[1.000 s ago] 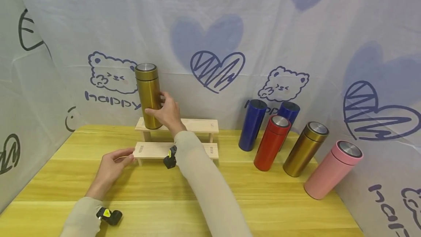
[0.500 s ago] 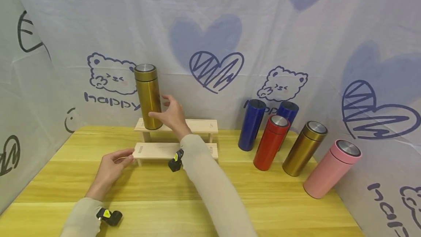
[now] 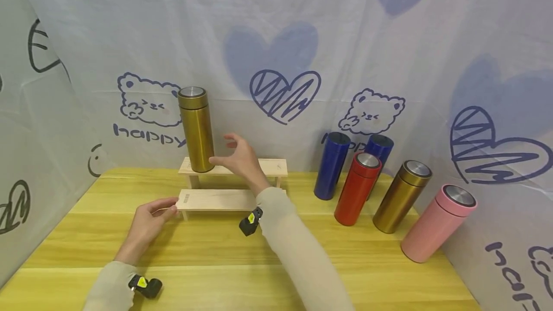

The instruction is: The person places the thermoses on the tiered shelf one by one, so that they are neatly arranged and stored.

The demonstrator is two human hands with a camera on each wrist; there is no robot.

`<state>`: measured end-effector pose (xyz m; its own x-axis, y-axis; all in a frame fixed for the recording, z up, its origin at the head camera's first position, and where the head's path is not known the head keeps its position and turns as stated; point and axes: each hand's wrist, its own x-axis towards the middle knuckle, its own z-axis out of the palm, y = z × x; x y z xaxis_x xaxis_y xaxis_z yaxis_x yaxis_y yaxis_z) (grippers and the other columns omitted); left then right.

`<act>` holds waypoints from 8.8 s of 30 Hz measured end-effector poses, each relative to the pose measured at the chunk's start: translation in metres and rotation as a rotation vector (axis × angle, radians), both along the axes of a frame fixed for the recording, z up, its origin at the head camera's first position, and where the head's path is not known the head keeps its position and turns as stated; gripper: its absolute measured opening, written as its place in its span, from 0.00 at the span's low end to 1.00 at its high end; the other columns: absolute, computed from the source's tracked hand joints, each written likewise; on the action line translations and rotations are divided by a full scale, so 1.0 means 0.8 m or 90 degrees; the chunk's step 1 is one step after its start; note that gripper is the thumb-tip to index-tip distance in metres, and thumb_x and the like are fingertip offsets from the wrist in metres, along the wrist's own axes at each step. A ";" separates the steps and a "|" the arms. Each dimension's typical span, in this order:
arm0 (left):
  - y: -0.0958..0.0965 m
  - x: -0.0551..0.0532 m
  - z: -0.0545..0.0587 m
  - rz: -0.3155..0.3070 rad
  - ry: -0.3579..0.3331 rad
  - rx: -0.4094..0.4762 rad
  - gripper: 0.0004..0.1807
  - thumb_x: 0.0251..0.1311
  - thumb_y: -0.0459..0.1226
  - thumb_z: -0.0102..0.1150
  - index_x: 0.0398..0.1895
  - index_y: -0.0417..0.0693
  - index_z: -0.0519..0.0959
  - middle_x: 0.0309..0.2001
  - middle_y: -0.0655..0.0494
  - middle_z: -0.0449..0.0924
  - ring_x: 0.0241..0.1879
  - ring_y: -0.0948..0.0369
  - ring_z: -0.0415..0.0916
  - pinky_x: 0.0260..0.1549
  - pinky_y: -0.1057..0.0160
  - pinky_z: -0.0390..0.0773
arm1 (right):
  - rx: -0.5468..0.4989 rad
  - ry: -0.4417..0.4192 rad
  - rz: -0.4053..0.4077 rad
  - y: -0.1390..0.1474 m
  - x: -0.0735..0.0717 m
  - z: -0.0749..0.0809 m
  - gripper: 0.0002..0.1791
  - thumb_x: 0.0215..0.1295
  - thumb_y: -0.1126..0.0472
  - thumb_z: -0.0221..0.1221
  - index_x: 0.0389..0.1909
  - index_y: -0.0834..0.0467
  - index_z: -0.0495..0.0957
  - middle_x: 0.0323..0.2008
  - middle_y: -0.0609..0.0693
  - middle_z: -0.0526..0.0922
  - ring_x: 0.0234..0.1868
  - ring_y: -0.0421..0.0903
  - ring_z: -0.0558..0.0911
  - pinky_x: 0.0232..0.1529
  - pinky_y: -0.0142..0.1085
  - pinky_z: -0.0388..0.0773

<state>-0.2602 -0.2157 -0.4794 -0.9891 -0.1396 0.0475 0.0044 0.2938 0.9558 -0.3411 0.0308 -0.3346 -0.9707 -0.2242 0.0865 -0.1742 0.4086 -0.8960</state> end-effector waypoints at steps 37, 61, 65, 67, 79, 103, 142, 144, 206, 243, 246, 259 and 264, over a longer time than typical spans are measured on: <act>0.000 0.000 0.001 0.000 0.001 -0.003 0.19 0.74 0.31 0.57 0.65 0.35 0.78 0.62 0.34 0.80 0.43 0.68 0.86 0.45 0.74 0.82 | 0.025 0.022 -0.020 0.167 0.044 -0.017 0.37 0.60 0.54 0.74 0.70 0.53 0.73 0.67 0.61 0.78 0.66 0.64 0.79 0.64 0.56 0.79; 0.000 0.001 0.000 0.002 0.001 -0.015 0.19 0.74 0.30 0.56 0.64 0.35 0.78 0.62 0.34 0.80 0.43 0.68 0.86 0.45 0.75 0.81 | 0.123 0.056 -0.050 0.248 0.101 -0.021 0.31 0.63 0.54 0.73 0.65 0.58 0.77 0.64 0.61 0.81 0.64 0.63 0.80 0.64 0.57 0.78; 0.000 0.002 0.000 0.004 0.003 -0.017 0.18 0.74 0.30 0.56 0.64 0.34 0.79 0.61 0.34 0.80 0.44 0.68 0.86 0.44 0.76 0.81 | 0.143 0.068 -0.052 0.261 0.109 -0.016 0.31 0.63 0.54 0.72 0.65 0.59 0.77 0.63 0.63 0.82 0.63 0.63 0.81 0.63 0.57 0.79; 0.000 0.002 0.001 0.004 0.005 -0.016 0.18 0.74 0.30 0.57 0.64 0.34 0.79 0.61 0.33 0.80 0.44 0.67 0.86 0.43 0.76 0.81 | 0.152 0.070 -0.054 0.268 0.113 -0.014 0.31 0.64 0.55 0.72 0.65 0.60 0.76 0.62 0.63 0.82 0.63 0.64 0.81 0.62 0.57 0.80; 0.000 0.002 0.002 0.005 0.004 -0.020 0.19 0.74 0.30 0.56 0.64 0.35 0.79 0.62 0.34 0.80 0.44 0.66 0.87 0.44 0.75 0.81 | 0.192 0.034 -0.082 0.327 0.132 -0.011 0.32 0.64 0.50 0.71 0.65 0.61 0.76 0.60 0.64 0.83 0.60 0.61 0.82 0.55 0.45 0.85; 0.004 -0.001 0.000 0.019 -0.002 -0.013 0.19 0.73 0.30 0.57 0.64 0.35 0.79 0.61 0.33 0.81 0.43 0.69 0.86 0.43 0.76 0.81 | 0.258 -0.054 -0.188 0.397 0.124 -0.047 0.35 0.64 0.49 0.71 0.62 0.68 0.75 0.59 0.69 0.82 0.54 0.59 0.84 0.49 0.43 0.85; 0.003 0.000 0.000 0.013 -0.003 -0.026 0.19 0.74 0.31 0.56 0.65 0.37 0.78 0.63 0.35 0.80 0.49 0.60 0.87 0.44 0.77 0.80 | 0.076 -0.119 -0.231 0.396 0.088 -0.128 0.55 0.62 0.53 0.73 0.79 0.68 0.49 0.68 0.77 0.70 0.58 0.62 0.82 0.49 0.44 0.87; 0.002 -0.001 -0.001 0.014 -0.003 -0.026 0.19 0.74 0.31 0.57 0.65 0.37 0.79 0.63 0.35 0.80 0.48 0.62 0.87 0.43 0.77 0.80 | 0.057 -0.120 -0.236 0.396 0.086 -0.129 0.55 0.62 0.53 0.73 0.79 0.68 0.49 0.68 0.77 0.69 0.55 0.56 0.84 0.49 0.45 0.88; 0.002 -0.002 0.000 0.014 -0.001 -0.014 0.18 0.73 0.30 0.57 0.63 0.34 0.79 0.60 0.33 0.81 0.43 0.67 0.87 0.44 0.74 0.81 | 0.009 0.008 -0.170 0.332 0.083 -0.091 0.48 0.63 0.54 0.73 0.77 0.64 0.59 0.66 0.71 0.76 0.62 0.65 0.81 0.45 0.36 0.88; 0.002 -0.001 0.001 0.008 -0.003 0.000 0.19 0.73 0.29 0.57 0.64 0.34 0.78 0.61 0.32 0.80 0.39 0.76 0.83 0.42 0.77 0.80 | 0.006 0.012 -0.097 0.223 0.031 -0.001 0.48 0.58 0.57 0.76 0.77 0.58 0.62 0.66 0.65 0.78 0.61 0.64 0.82 0.55 0.55 0.85; 0.002 -0.001 0.000 0.009 -0.002 -0.002 0.19 0.73 0.30 0.57 0.64 0.34 0.79 0.61 0.33 0.80 0.38 0.77 0.83 0.41 0.78 0.79 | 0.001 0.010 -0.091 0.211 0.026 0.002 0.49 0.57 0.58 0.76 0.77 0.58 0.62 0.66 0.64 0.78 0.63 0.63 0.81 0.56 0.55 0.85; 0.001 -0.002 0.000 0.007 -0.001 -0.003 0.19 0.73 0.30 0.57 0.64 0.34 0.79 0.60 0.32 0.81 0.40 0.73 0.85 0.42 0.77 0.80 | -0.017 0.005 -0.070 0.157 0.006 0.010 0.45 0.56 0.61 0.76 0.74 0.58 0.67 0.63 0.64 0.80 0.61 0.61 0.82 0.53 0.53 0.86; 0.001 -0.001 0.000 0.008 -0.001 -0.008 0.19 0.73 0.30 0.57 0.64 0.34 0.79 0.61 0.33 0.80 0.40 0.73 0.85 0.41 0.79 0.79 | -0.036 0.007 -0.061 0.138 -0.002 0.008 0.45 0.54 0.62 0.77 0.73 0.59 0.67 0.61 0.64 0.82 0.60 0.61 0.83 0.53 0.52 0.86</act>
